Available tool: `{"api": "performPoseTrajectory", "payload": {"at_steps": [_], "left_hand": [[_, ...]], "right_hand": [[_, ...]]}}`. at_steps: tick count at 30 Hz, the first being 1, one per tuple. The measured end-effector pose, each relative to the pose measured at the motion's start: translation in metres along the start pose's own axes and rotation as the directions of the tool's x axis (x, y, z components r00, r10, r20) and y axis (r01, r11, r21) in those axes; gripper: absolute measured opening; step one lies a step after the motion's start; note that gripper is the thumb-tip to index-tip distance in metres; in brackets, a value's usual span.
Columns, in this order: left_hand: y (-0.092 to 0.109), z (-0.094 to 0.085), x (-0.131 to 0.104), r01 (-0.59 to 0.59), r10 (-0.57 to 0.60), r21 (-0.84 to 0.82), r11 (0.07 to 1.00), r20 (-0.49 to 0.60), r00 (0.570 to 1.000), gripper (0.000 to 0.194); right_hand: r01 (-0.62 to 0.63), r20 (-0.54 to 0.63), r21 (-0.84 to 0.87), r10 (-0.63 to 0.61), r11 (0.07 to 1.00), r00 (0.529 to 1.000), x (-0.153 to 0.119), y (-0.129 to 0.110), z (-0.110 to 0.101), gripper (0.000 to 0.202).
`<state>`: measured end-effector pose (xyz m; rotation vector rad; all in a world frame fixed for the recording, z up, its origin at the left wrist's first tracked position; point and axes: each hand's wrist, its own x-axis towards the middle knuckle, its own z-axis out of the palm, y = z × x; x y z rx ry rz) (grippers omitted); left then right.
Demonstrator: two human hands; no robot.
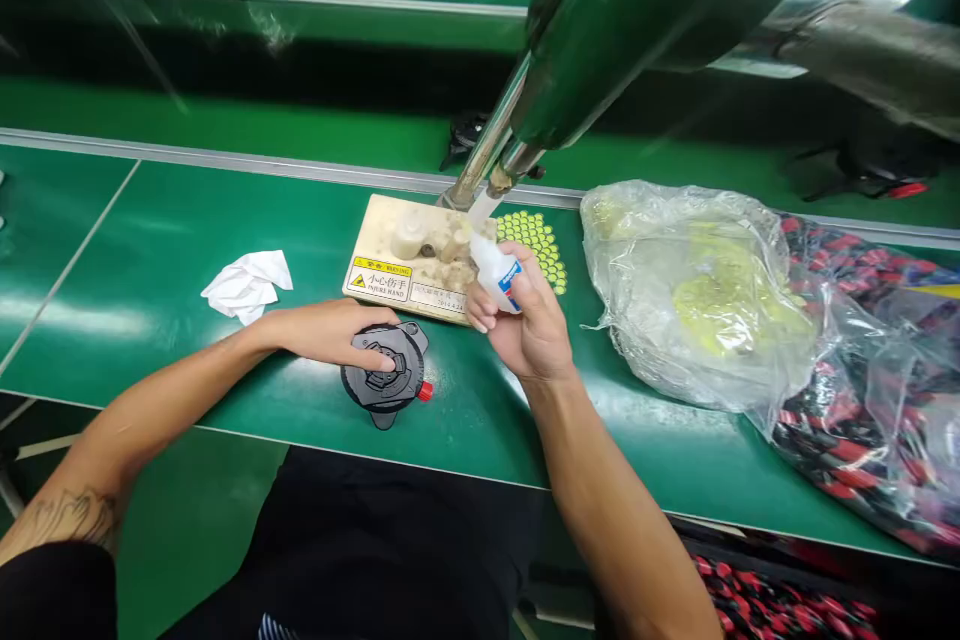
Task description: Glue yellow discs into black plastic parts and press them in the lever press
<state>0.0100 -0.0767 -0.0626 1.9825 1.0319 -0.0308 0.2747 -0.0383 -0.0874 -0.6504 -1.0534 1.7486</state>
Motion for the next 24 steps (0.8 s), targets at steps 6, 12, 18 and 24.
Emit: {"api": "performPoseTrajectory", "payload": {"at_steps": [6, 12, 18, 24], "left_hand": [[-0.017, 0.010, 0.002, -0.073, 0.058, -0.223, 0.972, -0.074, 0.996, 0.045], [-0.011, 0.015, -0.004, -0.060, 0.042, -0.143, 0.988, -0.125, 0.991, 0.046], [-0.008, 0.015, -0.004, -0.047, 0.053, -0.345, 0.937, 0.007, 0.999, 0.042], [-0.009, 0.014, -0.003, -0.037, 0.060, -0.353, 0.935, 0.055, 0.997, 0.036]], "right_hand": [[0.043, -0.139, 0.099, -0.029, 0.994, 0.990, 0.001, -0.001, -0.019, 0.038], [0.036, -0.143, -0.123, -0.054, 0.992, 0.988, -0.008, -0.003, -0.026, 0.037], [0.003, -0.074, -0.154, -0.014, 0.988, 0.997, -0.018, -0.007, -0.016, 0.040], [0.030, -0.171, -0.285, -0.082, 0.958, 0.982, -0.018, 0.001, -0.016, 0.037]]}}
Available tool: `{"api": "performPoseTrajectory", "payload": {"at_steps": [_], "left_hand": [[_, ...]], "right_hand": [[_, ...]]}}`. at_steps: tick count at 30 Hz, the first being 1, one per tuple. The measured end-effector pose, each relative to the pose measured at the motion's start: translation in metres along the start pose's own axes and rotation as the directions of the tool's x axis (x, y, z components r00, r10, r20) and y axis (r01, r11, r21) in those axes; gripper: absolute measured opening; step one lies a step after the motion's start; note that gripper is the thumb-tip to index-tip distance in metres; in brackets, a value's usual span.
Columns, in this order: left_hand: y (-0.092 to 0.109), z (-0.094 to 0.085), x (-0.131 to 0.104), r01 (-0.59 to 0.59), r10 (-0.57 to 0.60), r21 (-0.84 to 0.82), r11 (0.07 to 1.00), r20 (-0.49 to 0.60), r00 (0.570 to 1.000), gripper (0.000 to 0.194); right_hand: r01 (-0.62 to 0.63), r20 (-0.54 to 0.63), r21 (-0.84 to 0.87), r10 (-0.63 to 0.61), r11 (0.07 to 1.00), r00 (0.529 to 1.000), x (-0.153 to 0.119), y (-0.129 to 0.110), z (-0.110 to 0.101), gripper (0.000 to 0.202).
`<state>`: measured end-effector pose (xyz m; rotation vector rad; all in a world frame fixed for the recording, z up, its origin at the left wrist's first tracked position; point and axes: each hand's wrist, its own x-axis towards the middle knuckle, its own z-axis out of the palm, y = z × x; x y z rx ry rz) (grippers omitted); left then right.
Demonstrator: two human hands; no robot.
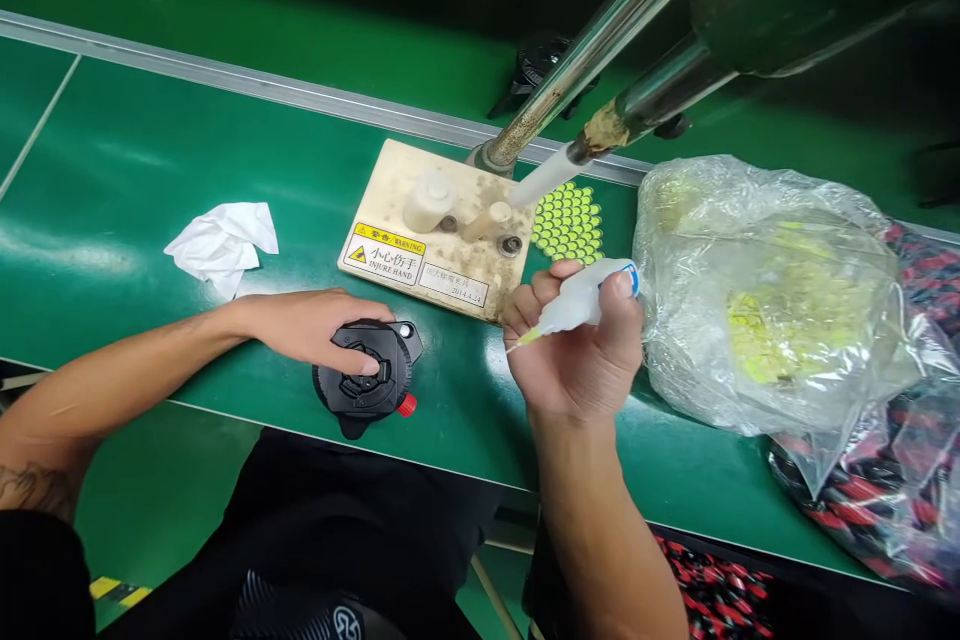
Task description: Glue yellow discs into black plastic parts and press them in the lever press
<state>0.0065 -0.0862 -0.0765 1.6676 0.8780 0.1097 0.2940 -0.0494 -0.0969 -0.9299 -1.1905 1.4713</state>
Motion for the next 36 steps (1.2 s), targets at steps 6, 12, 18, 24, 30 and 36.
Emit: {"api": "performPoseTrajectory", "payload": {"at_steps": [6, 12, 18, 24, 30, 36], "left_hand": [[-0.002, 0.001, 0.001, -0.003, 0.003, 0.003, 1.000, -0.007, 1.000, 0.037], [-0.002, 0.001, 0.000, 0.010, -0.010, -0.003, 1.000, -0.007, 1.000, 0.041], [-0.006, 0.001, -0.001, -0.015, 0.015, -0.010, 1.000, -0.010, 1.000, 0.042], [-0.004, 0.001, 0.000, -0.007, 0.007, -0.005, 1.000, -0.008, 1.000, 0.041], [-0.004, 0.001, 0.001, -0.014, 0.014, -0.002, 1.000, -0.017, 1.000, 0.040], [-0.004, 0.001, 0.001, -0.023, 0.023, -0.008, 1.000, -0.019, 1.000, 0.040]], "right_hand": [[0.183, -0.281, -0.223, -0.243, 0.958, 0.928, -0.014, 0.005, 0.017, 0.039], [0.341, -0.251, -0.410, -0.464, 0.846, 0.850, -0.034, 0.008, 0.029, 0.033], [0.427, -0.089, -0.503, -0.536, 0.752, 0.840, -0.041, 0.023, 0.022, 0.038], [0.498, 0.019, -0.532, -0.579, 0.685, 0.815, -0.041, 0.024, 0.019, 0.034], [0.567, 0.080, -0.547, -0.636, 0.615, 0.767, -0.037, 0.029, 0.020, 0.033], [0.583, 0.110, -0.568, -0.648, 0.581, 0.753, -0.036, 0.030, 0.021, 0.030]]}}
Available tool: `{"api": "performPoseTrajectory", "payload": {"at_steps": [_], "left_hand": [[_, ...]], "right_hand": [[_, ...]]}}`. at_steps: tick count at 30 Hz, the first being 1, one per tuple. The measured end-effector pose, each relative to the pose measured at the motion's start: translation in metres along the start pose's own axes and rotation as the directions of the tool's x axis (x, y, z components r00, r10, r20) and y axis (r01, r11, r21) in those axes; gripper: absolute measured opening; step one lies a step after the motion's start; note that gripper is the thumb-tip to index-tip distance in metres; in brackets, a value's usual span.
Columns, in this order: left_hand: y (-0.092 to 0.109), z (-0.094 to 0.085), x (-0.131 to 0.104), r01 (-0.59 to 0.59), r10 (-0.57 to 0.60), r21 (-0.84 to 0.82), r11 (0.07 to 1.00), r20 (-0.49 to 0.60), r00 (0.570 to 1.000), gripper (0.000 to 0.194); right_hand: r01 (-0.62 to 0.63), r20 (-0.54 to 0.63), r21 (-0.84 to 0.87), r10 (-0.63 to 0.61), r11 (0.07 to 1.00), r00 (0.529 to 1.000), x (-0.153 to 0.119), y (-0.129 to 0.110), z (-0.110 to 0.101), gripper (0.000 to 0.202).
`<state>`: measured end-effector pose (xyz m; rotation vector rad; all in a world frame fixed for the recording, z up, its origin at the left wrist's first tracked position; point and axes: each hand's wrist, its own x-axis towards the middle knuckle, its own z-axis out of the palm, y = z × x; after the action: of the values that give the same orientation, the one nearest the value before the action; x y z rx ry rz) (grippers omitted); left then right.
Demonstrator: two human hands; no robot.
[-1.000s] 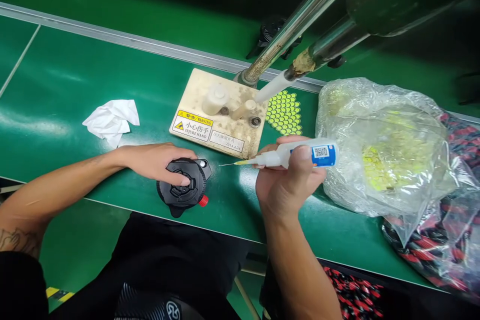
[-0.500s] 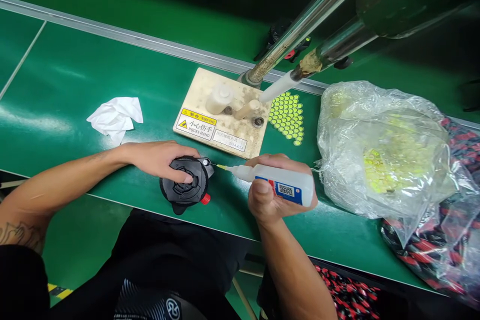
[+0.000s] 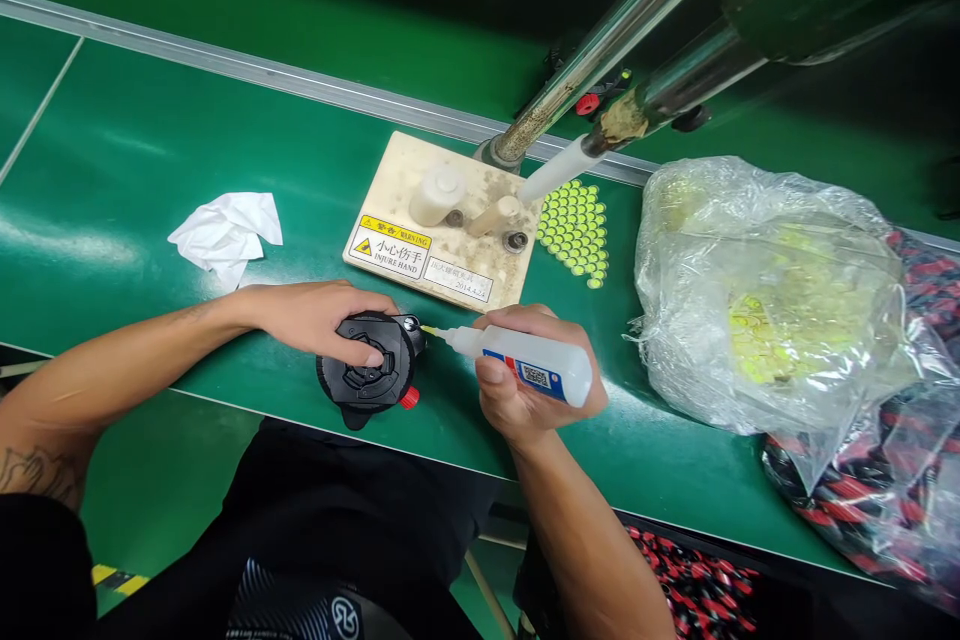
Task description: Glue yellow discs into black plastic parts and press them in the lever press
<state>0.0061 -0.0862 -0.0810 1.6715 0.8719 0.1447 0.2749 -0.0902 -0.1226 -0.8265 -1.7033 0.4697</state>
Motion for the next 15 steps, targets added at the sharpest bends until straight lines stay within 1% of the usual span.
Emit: {"api": "performPoseTrajectory", "payload": {"at_steps": [6, 15], "left_hand": [[0.0016, 0.0001, -0.0010, 0.025, -0.025, 0.000, 1.000, 0.007, 1.000, 0.041], [-0.0005, 0.0012, -0.0008, 0.002, -0.002, 0.004, 1.000, 0.003, 1.000, 0.042]], "right_hand": [[0.015, -0.026, 0.065, -0.013, 0.998, 1.000, 0.0032, -0.0022, -0.0011, 0.026], [0.017, 0.005, 0.131, -0.018, 0.991, 1.000, 0.0058, -0.0059, 0.0001, 0.025]]}}
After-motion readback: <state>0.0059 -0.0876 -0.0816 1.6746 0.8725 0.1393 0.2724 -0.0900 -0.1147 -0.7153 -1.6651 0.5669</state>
